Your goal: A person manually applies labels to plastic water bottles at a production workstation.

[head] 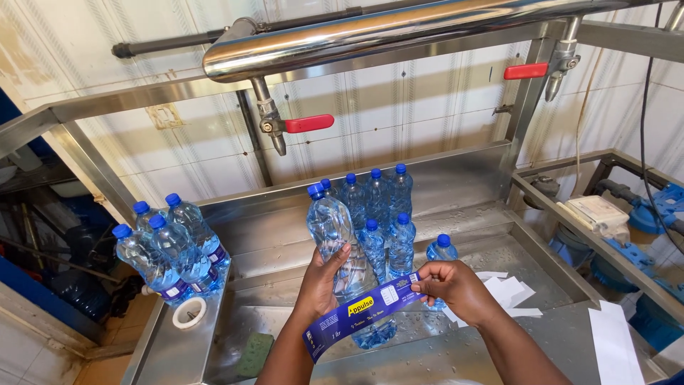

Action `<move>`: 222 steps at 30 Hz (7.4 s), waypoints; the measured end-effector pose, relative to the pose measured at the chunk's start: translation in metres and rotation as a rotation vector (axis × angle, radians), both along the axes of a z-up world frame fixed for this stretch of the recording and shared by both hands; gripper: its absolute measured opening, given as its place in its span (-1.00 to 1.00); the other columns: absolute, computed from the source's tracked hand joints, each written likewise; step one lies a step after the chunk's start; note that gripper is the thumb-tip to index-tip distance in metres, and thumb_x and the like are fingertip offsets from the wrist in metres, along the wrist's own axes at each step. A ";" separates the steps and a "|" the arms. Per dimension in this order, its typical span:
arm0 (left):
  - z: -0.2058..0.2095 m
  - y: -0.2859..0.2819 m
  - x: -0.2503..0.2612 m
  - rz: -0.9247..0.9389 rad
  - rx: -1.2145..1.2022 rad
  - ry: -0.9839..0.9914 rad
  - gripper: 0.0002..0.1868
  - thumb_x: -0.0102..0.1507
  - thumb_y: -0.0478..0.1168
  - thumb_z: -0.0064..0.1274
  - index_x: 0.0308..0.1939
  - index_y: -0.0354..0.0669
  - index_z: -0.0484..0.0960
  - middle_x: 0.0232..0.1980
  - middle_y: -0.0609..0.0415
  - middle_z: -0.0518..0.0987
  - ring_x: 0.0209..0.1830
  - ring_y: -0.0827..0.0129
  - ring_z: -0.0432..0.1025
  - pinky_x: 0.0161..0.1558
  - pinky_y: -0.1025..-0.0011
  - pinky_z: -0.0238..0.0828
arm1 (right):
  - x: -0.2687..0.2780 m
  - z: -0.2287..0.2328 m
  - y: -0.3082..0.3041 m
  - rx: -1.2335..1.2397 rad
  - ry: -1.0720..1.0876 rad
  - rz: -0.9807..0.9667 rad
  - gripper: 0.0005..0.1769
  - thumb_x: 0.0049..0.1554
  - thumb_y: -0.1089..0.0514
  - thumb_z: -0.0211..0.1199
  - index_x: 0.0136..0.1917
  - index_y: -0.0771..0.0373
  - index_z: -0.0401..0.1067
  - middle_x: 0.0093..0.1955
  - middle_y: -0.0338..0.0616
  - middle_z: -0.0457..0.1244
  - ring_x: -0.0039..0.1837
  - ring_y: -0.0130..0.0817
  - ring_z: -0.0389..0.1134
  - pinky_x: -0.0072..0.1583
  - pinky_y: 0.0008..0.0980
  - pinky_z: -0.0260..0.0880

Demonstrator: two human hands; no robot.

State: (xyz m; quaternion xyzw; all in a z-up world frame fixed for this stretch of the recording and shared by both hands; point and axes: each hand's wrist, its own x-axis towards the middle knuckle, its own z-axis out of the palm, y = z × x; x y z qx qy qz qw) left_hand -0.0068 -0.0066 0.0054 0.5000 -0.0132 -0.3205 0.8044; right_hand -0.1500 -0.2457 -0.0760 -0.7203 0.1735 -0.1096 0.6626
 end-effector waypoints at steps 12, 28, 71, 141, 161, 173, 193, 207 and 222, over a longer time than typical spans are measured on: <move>-0.011 -0.001 -0.001 -0.008 -0.064 0.064 -0.34 0.20 -0.08 0.31 0.40 -0.04 0.59 0.18 -0.17 0.73 0.14 -0.18 0.64 0.15 -0.17 0.59 | 0.021 -0.021 0.001 0.063 -0.058 0.209 -0.84 0.20 0.19 0.54 -0.11 0.36 0.69 -0.23 0.00 0.50 -0.24 -0.26 0.48 -0.16 -0.33 0.52; -0.002 0.002 -0.001 0.195 0.004 -0.113 -0.07 0.12 -0.02 0.30 0.60 0.09 0.40 0.36 -0.15 0.69 0.20 -0.14 0.64 0.18 -0.04 0.60 | 0.011 0.048 0.099 -0.250 0.125 0.236 -0.23 0.30 -0.39 -0.07 0.67 -0.17 0.32 0.41 -0.25 0.49 0.38 -0.38 0.56 0.27 -0.31 0.70; -0.055 0.031 0.025 0.378 0.270 -0.367 0.08 0.09 -0.13 0.48 0.62 0.26 0.22 0.41 -0.07 0.62 0.27 0.07 0.62 0.16 0.10 0.65 | 0.108 -0.016 0.150 0.449 0.316 -0.042 -0.06 0.27 -0.48 -0.05 0.61 0.18 0.45 0.46 0.24 0.47 0.46 0.23 0.48 0.51 0.15 0.35; -0.177 -0.187 -0.088 -0.075 0.243 -1.560 -0.81 0.36 -0.23 0.20 0.03 -0.15 0.72 0.16 -0.08 0.68 0.13 0.08 0.60 0.07 0.15 0.63 | -0.263 -0.257 -0.181 -0.395 0.983 -0.935 -0.51 0.10 -0.14 0.65 0.18 0.08 0.59 0.16 -0.11 0.51 0.18 -0.06 0.55 0.09 -0.11 0.57; -0.158 -0.207 -0.097 -0.184 0.104 -1.587 -0.84 0.37 -0.26 0.19 0.01 -0.17 0.73 0.11 -0.02 0.68 0.03 0.17 0.60 -0.06 0.24 0.64 | -0.292 -0.274 -0.229 0.284 0.668 -1.236 -0.71 0.13 0.09 0.69 -0.01 0.34 0.73 -0.03 0.02 0.57 -0.13 -0.14 0.56 -0.11 -0.26 0.44; -0.163 -0.236 -0.127 -0.567 0.353 -0.558 -0.83 0.35 -0.18 0.29 -0.06 -0.16 0.87 -0.17 0.06 0.79 -0.13 0.29 0.62 -0.01 0.38 0.53 | -0.286 -0.241 -0.239 -0.344 0.639 -1.202 -0.85 0.07 0.07 0.64 -0.08 0.02 0.71 0.00 -0.26 0.54 0.06 -0.20 0.53 0.06 -0.20 0.41; -0.152 -0.216 -0.046 -0.022 -0.188 -0.095 -0.61 0.36 -0.18 0.29 0.24 -0.25 0.74 0.07 0.05 0.75 0.03 0.29 0.57 0.16 0.32 0.49 | -0.131 -0.115 -0.042 -0.037 0.031 -0.347 -0.83 0.16 0.21 0.62 -0.23 0.27 0.68 -0.30 -0.17 0.52 -0.23 -0.51 0.42 -0.11 -0.44 0.51; -0.133 -0.139 -0.059 -0.131 -0.107 -0.487 -0.78 0.50 -0.31 0.12 0.21 -0.26 0.69 -0.14 0.00 0.70 -0.17 0.47 0.55 -0.10 0.50 0.59 | -0.019 -0.054 -0.020 0.378 -0.384 -0.224 -0.82 0.22 0.35 0.48 0.06 0.53 0.64 -0.18 0.01 0.42 -0.13 -0.36 0.48 -0.24 -0.45 0.64; -0.147 -0.114 -0.048 -0.095 -0.250 -0.589 -0.87 0.44 -0.20 0.19 -0.08 -0.20 0.64 0.28 -0.07 0.60 0.26 0.23 0.54 0.22 0.25 0.57 | -0.014 -0.059 -0.007 0.433 -0.392 -0.195 -0.90 0.36 0.22 0.29 0.06 0.32 0.53 -0.08 -0.13 0.26 -0.07 -0.34 0.39 -0.14 -0.15 0.75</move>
